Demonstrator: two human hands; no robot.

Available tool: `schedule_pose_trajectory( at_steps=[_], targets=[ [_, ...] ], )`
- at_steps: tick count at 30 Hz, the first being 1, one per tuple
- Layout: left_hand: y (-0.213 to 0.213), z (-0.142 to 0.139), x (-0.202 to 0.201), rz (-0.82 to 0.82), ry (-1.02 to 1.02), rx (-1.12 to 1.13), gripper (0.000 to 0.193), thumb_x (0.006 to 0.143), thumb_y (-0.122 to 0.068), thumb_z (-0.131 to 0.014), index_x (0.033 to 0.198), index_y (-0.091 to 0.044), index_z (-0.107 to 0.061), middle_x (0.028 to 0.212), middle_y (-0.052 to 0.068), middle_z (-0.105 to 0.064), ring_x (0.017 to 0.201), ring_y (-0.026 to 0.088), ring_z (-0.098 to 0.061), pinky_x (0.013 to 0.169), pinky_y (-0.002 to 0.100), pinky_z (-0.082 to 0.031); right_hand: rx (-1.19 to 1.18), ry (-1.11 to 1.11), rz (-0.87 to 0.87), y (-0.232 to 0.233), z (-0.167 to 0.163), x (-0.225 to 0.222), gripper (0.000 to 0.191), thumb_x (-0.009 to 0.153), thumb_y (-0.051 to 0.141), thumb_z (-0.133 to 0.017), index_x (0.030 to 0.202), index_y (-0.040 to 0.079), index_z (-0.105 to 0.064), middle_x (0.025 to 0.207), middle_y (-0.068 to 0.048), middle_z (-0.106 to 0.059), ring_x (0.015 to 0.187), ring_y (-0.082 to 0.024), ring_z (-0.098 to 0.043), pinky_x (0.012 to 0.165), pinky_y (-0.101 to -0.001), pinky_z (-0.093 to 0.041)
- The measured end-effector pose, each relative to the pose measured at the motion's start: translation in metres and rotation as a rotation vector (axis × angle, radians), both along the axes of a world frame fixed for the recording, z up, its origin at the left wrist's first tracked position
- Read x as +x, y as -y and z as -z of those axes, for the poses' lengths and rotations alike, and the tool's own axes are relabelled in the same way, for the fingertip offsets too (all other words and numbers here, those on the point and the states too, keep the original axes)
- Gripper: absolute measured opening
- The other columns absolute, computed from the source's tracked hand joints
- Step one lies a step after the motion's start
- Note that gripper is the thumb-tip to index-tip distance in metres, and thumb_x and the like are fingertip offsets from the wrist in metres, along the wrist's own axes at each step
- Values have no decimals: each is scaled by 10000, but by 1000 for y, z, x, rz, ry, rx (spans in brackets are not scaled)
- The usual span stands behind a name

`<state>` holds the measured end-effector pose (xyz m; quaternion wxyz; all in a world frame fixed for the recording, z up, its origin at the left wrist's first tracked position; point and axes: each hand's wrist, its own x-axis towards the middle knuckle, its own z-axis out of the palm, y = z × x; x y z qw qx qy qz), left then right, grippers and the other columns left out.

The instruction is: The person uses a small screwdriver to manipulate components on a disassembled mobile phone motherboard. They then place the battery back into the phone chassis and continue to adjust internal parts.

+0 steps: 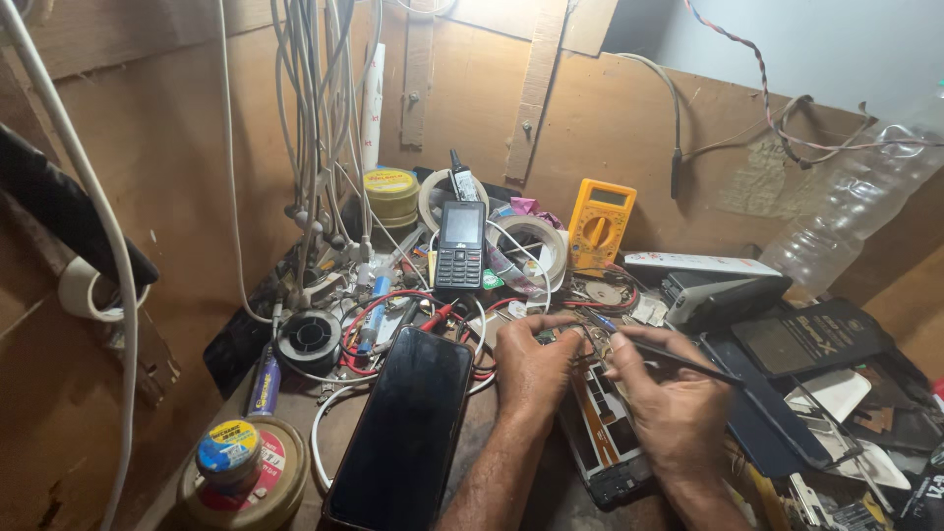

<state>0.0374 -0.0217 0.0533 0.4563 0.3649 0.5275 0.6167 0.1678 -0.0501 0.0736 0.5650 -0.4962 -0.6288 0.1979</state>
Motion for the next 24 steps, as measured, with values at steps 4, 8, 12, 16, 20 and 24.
schedule_pose_trajectory(
  at_steps=[4, 8, 12, 16, 20, 24],
  targets=[
    [-1, 0, -1, 18, 31, 4, 312, 732, -144, -743, 1001, 9, -782, 787, 127, -800, 679, 156, -760, 646, 283, -599, 25, -127, 27, -12, -6, 7, 172, 1021, 148, -624, 1028, -18, -666, 892, -129, -754, 738, -134, -693, 632, -246, -548],
    [0, -1, -1, 44, 87, -10, 320, 734, -133, -732, 1010, 21, -780, 784, 126, -793, 662, 151, -748, 627, 287, -595, 12, -126, -133, -24, -12, 18, 228, 1088, 184, -487, 1082, -21, -585, 973, -128, -773, 891, -121, -723, 806, -228, -570],
    [0, -2, 0, 51, 88, 27, 327, 738, -133, -726, 1017, 29, -781, 783, 125, -791, 654, 153, -733, 612, 282, -585, -64, -60, -155, -40, -13, 29, 254, 1062, 194, -475, 1057, -9, -628, 924, -71, -755, 834, -82, -702, 758, -215, -560],
    [0, -1, 0, 35, 60, -28, 329, 732, -129, -725, 1021, 15, -783, 773, 128, -790, 657, 157, -742, 618, 276, -585, -370, 68, -32, -58, -3, 32, 261, 1018, 236, -604, 1040, 41, -774, 736, -46, -612, 604, -108, -527, 525, -279, -427],
    [0, 0, 0, 48, 112, 21, 328, 736, -126, -723, 1017, 36, -765, 777, 129, -790, 665, 156, -748, 623, 278, -593, -501, -49, -73, -66, 13, 35, 250, 982, 250, -640, 1024, 46, -778, 698, -19, -642, 577, -94, -554, 516, -261, -433],
    [2, 0, 0, 52, 89, 0, 328, 745, -130, -717, 1026, 33, -763, 787, 126, -784, 667, 157, -743, 625, 280, -590, -512, -95, -71, -65, 15, 42, 255, 997, 261, -609, 1019, 65, -771, 696, -21, -651, 570, -78, -557, 512, -247, -434]
  ],
)
